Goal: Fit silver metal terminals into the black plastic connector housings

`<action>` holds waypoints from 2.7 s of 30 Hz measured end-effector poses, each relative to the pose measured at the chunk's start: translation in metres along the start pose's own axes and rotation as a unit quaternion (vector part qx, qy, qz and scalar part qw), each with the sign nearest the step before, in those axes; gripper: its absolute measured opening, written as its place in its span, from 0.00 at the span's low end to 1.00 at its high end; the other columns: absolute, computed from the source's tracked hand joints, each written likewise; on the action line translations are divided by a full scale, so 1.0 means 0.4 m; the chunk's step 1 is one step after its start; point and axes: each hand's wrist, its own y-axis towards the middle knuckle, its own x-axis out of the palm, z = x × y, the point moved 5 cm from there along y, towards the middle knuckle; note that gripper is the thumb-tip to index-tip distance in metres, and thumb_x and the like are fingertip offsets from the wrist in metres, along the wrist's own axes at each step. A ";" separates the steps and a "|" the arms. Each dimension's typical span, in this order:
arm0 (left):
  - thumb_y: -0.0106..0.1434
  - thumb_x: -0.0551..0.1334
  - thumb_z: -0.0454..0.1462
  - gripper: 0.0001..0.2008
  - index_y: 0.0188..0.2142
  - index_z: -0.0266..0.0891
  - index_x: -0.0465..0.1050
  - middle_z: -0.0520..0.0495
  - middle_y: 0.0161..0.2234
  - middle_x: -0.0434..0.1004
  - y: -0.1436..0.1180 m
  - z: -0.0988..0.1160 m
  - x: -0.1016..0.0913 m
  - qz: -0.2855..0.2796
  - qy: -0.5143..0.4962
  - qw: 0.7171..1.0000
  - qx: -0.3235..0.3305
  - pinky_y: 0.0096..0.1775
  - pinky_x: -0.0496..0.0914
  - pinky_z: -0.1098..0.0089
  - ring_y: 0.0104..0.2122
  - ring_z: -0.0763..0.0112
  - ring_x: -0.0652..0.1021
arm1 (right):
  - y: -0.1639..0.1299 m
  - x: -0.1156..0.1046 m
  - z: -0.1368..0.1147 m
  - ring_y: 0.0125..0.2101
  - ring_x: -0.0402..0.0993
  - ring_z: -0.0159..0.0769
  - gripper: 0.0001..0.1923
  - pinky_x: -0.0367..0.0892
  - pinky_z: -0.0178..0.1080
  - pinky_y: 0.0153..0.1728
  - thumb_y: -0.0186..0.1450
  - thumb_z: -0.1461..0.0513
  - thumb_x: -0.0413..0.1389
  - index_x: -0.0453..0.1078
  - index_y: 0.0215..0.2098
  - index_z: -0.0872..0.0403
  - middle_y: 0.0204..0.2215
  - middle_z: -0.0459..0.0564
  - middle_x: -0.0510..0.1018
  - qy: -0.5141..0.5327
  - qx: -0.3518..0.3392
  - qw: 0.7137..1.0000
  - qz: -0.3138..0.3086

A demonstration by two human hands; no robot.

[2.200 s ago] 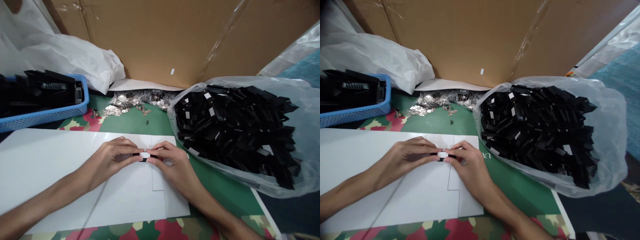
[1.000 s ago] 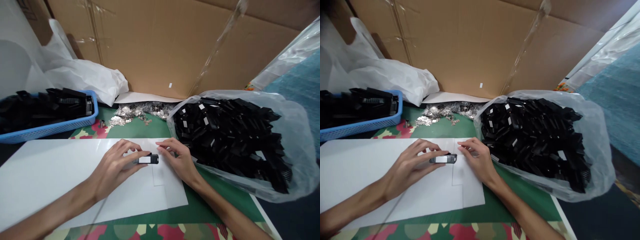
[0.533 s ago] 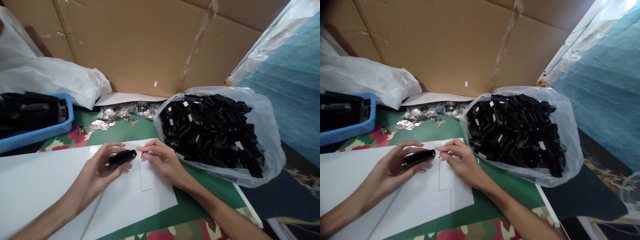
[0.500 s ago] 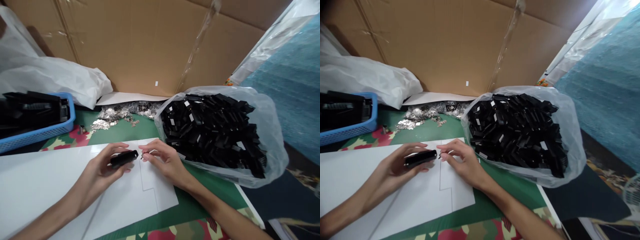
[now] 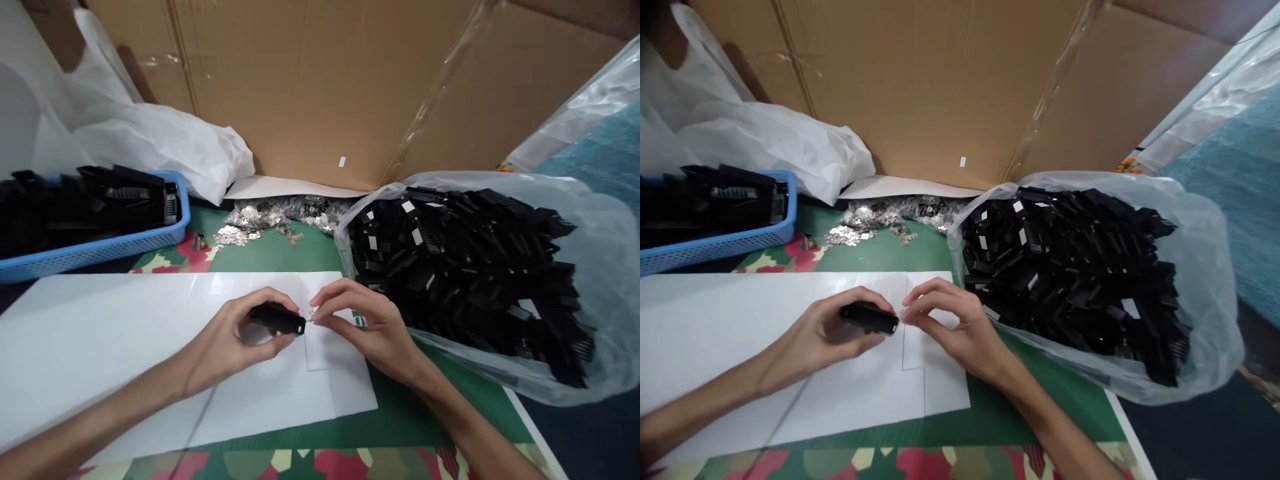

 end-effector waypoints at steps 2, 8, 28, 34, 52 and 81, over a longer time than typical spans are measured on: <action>0.64 0.68 0.36 0.11 0.47 0.43 0.76 0.49 0.42 0.82 0.001 0.003 0.003 -0.015 -0.012 1.000 0.001 0.43 0.77 0.71 0.40 0.68 0.82 | -0.001 0.000 -0.020 0.42 0.80 0.36 0.08 0.76 0.40 0.45 0.72 0.67 0.61 0.81 0.43 0.49 0.41 0.49 0.82 -0.013 -0.019 0.999 -0.037; 0.62 0.68 0.34 0.11 0.45 0.41 0.76 0.49 0.40 0.80 -0.001 0.004 0.011 -0.063 -0.035 0.997 -0.007 0.43 0.76 0.69 0.40 0.68 0.81 | -0.020 0.017 -0.037 0.42 0.80 0.36 0.11 0.77 0.37 0.42 0.74 0.68 0.56 0.79 0.47 0.50 0.42 0.52 0.82 -0.065 -0.060 0.989 -0.121; 0.63 0.71 0.38 0.12 0.45 0.41 0.75 0.49 0.41 0.80 0.000 -0.013 0.005 -0.035 -0.039 0.999 0.009 0.42 0.76 0.71 0.40 0.69 0.82 | -0.030 0.028 -0.019 0.43 0.77 0.36 0.12 0.77 0.39 0.43 0.71 0.62 0.63 0.80 0.51 0.44 0.46 0.50 0.77 -0.083 -0.044 0.989 -0.116; 0.62 0.74 0.38 0.15 0.44 0.41 0.71 0.47 0.41 0.81 -0.011 0.001 -0.004 0.019 -0.053 0.997 0.053 0.41 0.78 0.69 0.40 0.66 0.82 | -0.029 0.045 -0.016 0.36 0.79 0.32 0.20 0.79 0.38 0.40 0.68 0.61 0.66 0.74 0.58 0.45 0.43 0.48 0.79 -0.001 0.015 0.998 -0.064; 0.72 0.62 0.28 0.16 0.54 0.46 0.76 0.45 0.49 0.74 -0.049 0.048 0.008 0.006 0.136 0.967 0.214 0.47 0.75 0.73 0.49 0.69 0.78 | -0.037 0.057 0.003 0.29 0.74 0.27 0.22 0.75 0.35 0.35 0.68 0.63 0.66 0.69 0.58 0.46 0.43 0.46 0.79 0.055 0.084 0.995 -0.025; 0.72 0.60 0.51 0.17 0.42 0.41 0.77 0.50 0.33 0.75 0.002 0.004 0.012 -0.064 -0.096 0.991 -0.066 0.39 0.68 0.67 0.33 0.69 0.76 | -0.052 0.066 -0.015 0.48 0.82 0.38 0.18 0.76 0.36 0.47 0.75 0.69 0.53 0.68 0.61 0.48 0.51 0.51 0.83 -0.179 -0.077 0.979 -0.064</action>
